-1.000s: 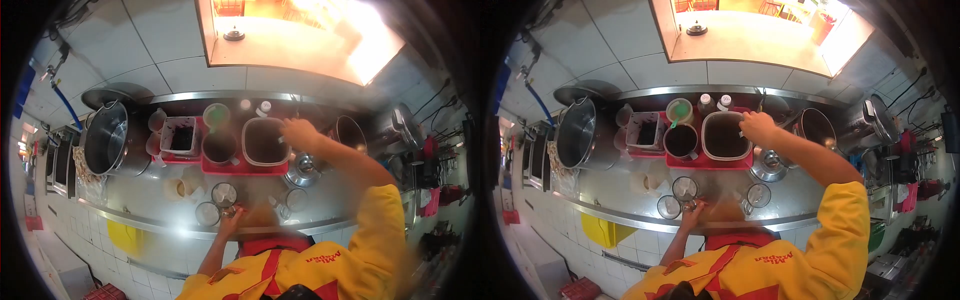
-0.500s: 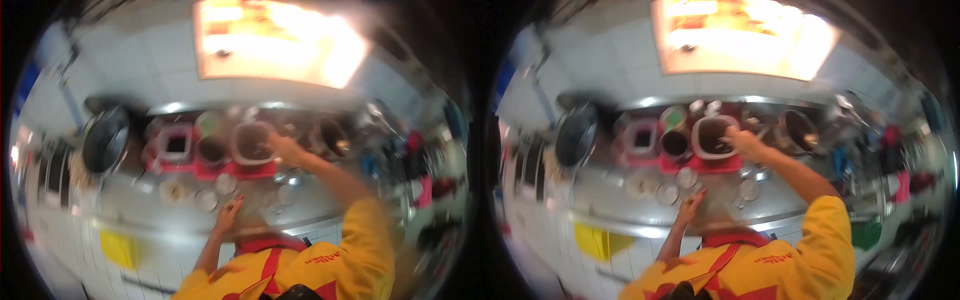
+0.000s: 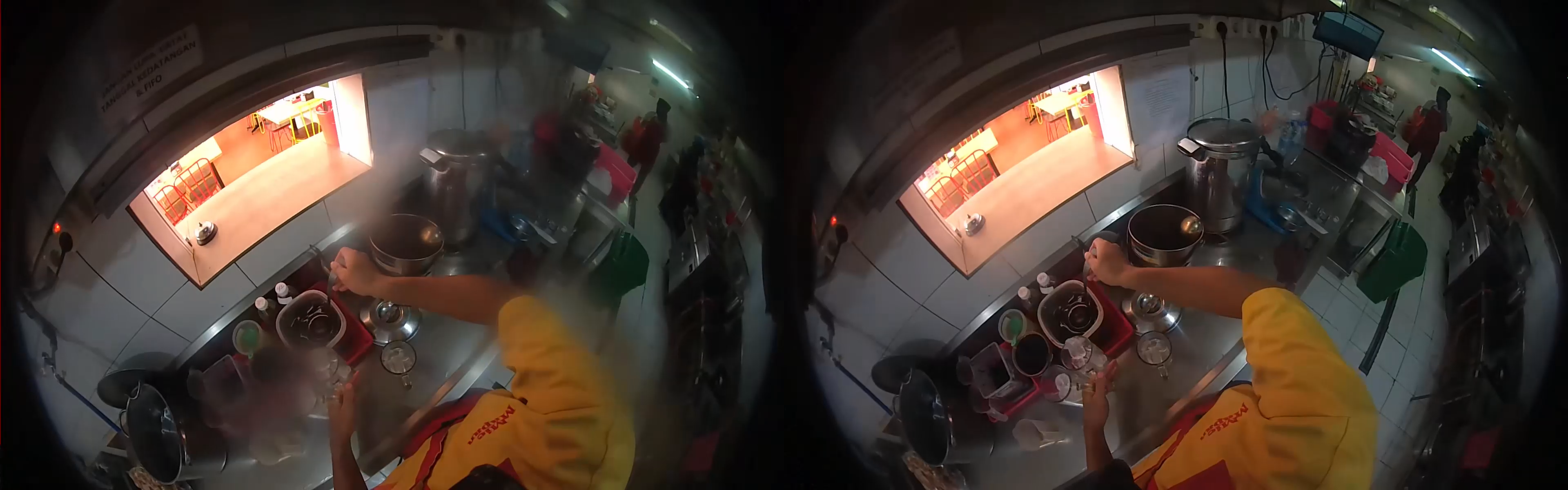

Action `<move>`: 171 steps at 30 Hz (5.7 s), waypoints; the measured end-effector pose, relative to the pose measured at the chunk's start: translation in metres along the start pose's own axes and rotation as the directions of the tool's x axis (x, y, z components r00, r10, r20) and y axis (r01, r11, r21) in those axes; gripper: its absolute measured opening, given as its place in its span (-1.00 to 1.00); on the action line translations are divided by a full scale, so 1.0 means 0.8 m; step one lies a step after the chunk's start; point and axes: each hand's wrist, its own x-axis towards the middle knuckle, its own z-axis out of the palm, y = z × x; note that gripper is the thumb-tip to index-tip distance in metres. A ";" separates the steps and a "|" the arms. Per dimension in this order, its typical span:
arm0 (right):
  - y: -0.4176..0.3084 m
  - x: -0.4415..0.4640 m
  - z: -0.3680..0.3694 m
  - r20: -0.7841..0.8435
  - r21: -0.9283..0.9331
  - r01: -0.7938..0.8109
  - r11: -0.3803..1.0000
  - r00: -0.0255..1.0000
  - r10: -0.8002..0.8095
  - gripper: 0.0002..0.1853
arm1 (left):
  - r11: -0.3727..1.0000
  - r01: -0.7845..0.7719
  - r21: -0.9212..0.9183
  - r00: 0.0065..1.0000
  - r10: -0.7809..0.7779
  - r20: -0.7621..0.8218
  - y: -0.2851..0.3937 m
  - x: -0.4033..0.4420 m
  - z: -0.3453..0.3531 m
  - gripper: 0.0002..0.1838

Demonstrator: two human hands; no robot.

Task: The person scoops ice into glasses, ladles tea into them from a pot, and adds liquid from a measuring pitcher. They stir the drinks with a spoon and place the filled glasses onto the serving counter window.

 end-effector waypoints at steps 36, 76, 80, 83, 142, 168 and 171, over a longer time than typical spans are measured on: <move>-0.036 0.007 -0.027 -0.005 -0.101 0.115 0.988 0.993 -0.116 -0.80 | 0.984 -0.058 -0.168 0.998 0.058 0.000 0.045 0.017 0.022 -0.51; -0.086 -0.103 -0.048 0.297 -0.053 0.442 0.895 0.863 -0.409 -0.87 | 0.954 -0.036 -0.299 0.999 0.038 0.000 0.052 0.023 0.027 -0.50; -0.070 -0.157 -0.069 0.505 -0.236 0.712 0.661 0.671 -0.543 -0.93 | 0.958 -0.030 -0.284 0.999 0.035 0.010 0.041 0.026 0.025 -0.53; -0.060 -0.166 -0.073 0.519 -0.192 0.791 0.581 0.584 -0.624 -0.93 | 0.940 -0.039 -0.339 0.999 0.030 -0.032 0.052 0.022 0.029 -0.56; 0.065 -0.116 -0.020 -0.020 0.544 -0.206 0.814 0.966 0.258 -0.78 | 0.956 0.112 -0.270 0.984 -0.070 0.162 0.015 -0.008 -0.010 -0.55; 0.242 0.011 -0.556 0.915 -0.404 0.915 -0.004 0.404 -0.018 -0.71 | 0.988 0.074 -0.135 0.609 -0.151 -0.778 0.099 -0.129 0.322 -0.45; 0.189 0.006 -0.548 0.915 -0.350 0.926 0.144 0.371 -0.161 -0.77 | 0.985 0.048 -0.165 0.637 -0.157 -0.755 0.119 -0.114 0.366 -0.43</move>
